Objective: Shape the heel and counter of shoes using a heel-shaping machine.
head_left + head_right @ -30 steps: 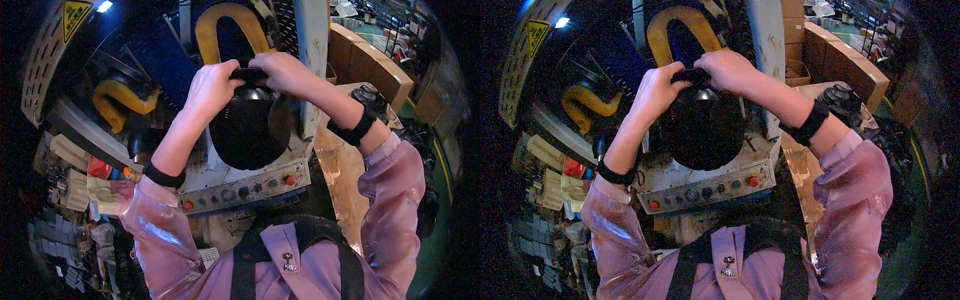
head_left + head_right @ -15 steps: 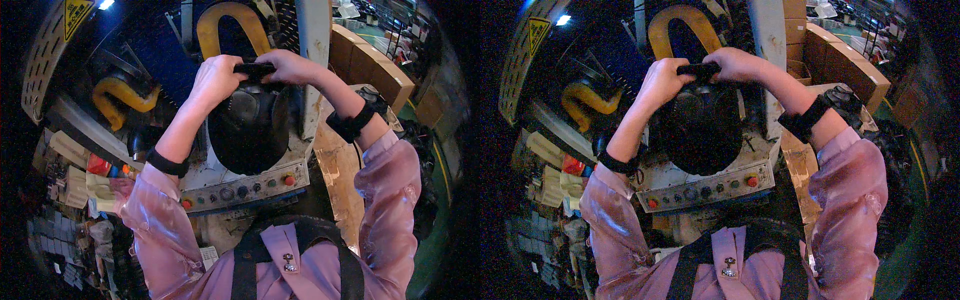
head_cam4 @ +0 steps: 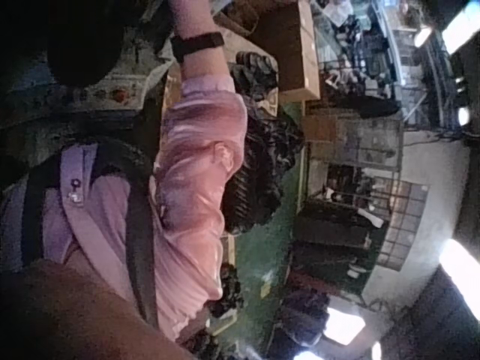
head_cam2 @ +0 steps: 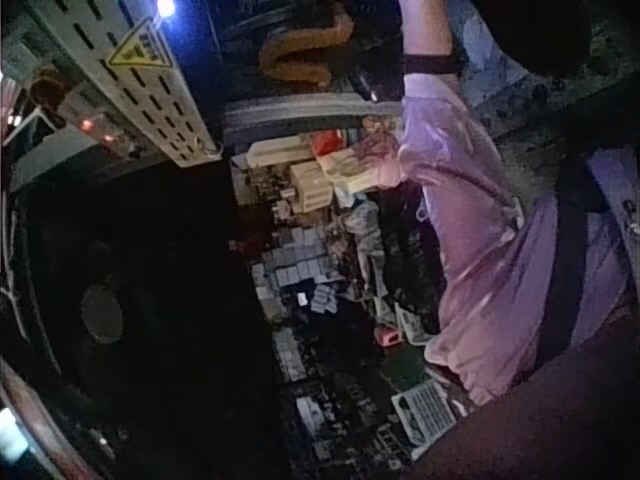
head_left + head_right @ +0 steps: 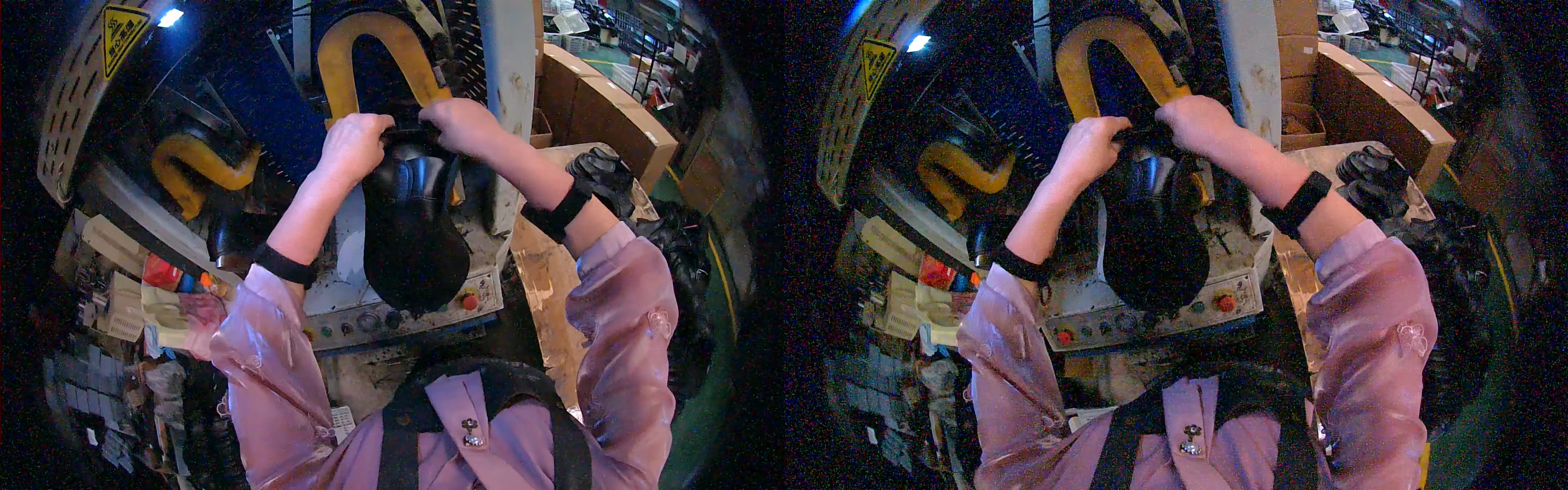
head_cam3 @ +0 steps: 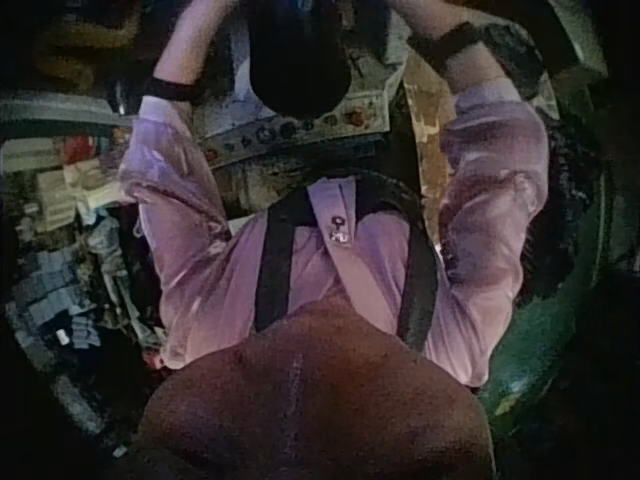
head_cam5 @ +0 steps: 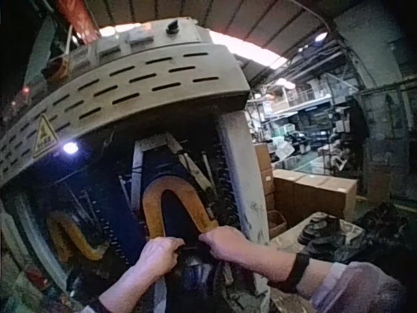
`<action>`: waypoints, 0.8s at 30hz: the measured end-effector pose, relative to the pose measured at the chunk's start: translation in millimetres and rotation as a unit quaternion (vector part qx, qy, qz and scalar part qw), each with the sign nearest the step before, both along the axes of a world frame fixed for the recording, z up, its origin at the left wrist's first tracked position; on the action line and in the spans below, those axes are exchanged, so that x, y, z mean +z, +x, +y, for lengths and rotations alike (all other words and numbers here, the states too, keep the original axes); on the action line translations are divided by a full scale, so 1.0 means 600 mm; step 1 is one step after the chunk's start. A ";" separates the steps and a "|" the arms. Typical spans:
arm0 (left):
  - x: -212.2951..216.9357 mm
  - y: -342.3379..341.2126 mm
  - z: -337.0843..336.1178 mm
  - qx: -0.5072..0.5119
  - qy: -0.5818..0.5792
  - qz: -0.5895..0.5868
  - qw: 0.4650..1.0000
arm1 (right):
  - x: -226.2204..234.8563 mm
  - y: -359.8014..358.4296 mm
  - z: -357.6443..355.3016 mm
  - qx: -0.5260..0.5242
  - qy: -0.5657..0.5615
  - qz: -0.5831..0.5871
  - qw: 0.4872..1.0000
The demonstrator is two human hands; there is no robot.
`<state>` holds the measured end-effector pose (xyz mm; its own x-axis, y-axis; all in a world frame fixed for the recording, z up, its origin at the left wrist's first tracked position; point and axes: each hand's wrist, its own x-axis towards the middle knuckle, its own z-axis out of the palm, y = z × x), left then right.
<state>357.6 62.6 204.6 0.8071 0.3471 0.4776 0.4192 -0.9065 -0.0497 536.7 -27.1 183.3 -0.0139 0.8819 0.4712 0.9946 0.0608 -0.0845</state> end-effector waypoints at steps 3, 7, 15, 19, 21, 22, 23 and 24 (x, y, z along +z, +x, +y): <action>-0.017 0.004 0.006 0.012 -0.013 0.021 1.000 | 0.003 0.009 -0.001 0.021 -0.086 0.024 0.996; -0.015 0.004 0.011 -0.047 -0.042 0.027 0.998 | 0.009 0.017 -0.009 0.061 -0.143 0.017 0.988; 0.009 0.001 -0.017 -0.050 -0.142 0.096 0.984 | 0.000 0.006 -0.027 0.005 -0.105 0.019 0.994; 0.018 -0.001 -0.026 -0.057 -0.168 0.116 0.977 | -0.002 0.024 -0.030 0.053 -0.148 0.095 0.983; 0.020 -0.006 -0.029 -0.046 -0.166 0.125 0.977 | -0.018 0.045 -0.038 0.121 -0.155 0.205 0.959; 0.020 -0.008 -0.030 -0.035 -0.169 0.130 0.976 | -0.035 0.055 -0.044 0.163 -0.151 0.273 0.936; 0.020 -0.009 -0.032 -0.040 -0.166 0.128 0.977 | -0.053 0.068 -0.048 0.174 -0.157 0.346 0.909; 0.020 -0.010 -0.034 -0.045 -0.165 0.125 0.977 | -0.079 0.077 -0.058 0.190 -0.128 0.485 0.844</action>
<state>351.4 42.5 216.5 0.9189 0.3701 0.1364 0.3482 -0.9236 0.1604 583.1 -61.8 135.7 -0.0360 0.9753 0.2179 0.3625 0.2159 -0.9066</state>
